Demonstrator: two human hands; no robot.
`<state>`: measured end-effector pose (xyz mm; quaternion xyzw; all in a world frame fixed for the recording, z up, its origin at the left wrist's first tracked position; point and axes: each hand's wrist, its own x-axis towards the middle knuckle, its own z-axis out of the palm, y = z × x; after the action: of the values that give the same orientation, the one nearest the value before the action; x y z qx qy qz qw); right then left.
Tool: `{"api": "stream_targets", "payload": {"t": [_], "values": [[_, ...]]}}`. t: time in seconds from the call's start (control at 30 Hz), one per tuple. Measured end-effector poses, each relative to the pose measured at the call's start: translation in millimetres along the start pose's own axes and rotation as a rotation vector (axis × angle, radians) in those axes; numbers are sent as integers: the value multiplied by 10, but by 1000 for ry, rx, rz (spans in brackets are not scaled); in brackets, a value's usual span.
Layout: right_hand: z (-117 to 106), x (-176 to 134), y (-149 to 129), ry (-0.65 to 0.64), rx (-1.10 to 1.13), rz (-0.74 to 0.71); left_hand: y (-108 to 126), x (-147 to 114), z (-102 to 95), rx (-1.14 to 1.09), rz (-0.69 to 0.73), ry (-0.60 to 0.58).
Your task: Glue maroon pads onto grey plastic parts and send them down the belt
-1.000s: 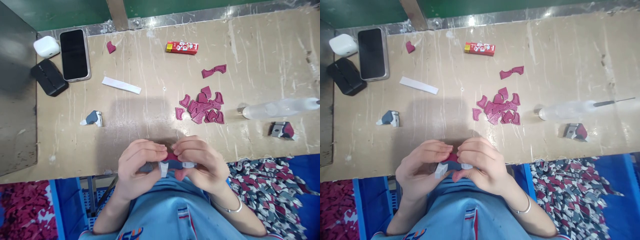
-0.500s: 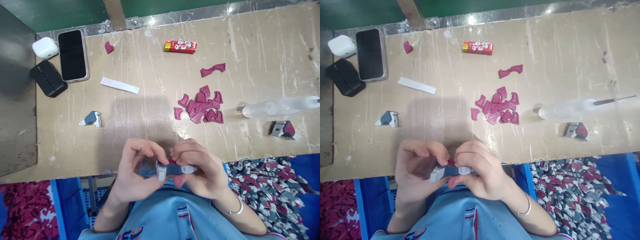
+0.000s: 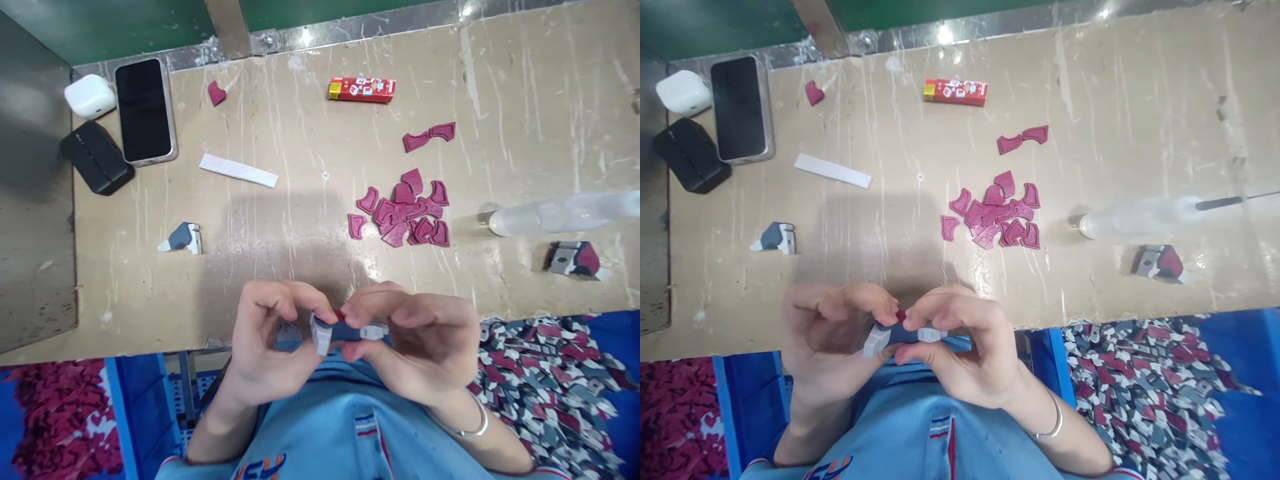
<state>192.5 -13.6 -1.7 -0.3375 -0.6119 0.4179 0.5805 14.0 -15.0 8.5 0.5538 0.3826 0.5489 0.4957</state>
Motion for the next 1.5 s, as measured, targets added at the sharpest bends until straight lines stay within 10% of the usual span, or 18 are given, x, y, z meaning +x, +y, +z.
{"api": "stream_targets", "payload": {"t": [0.67, 1.5], "values": [[13, -27, -4, 105, 72, 19, -93, 117, -54, 106, 227, -63], [6, -3, -43, 53, 142, -1, -55, 97, -46, -24, 125, -81]]}}
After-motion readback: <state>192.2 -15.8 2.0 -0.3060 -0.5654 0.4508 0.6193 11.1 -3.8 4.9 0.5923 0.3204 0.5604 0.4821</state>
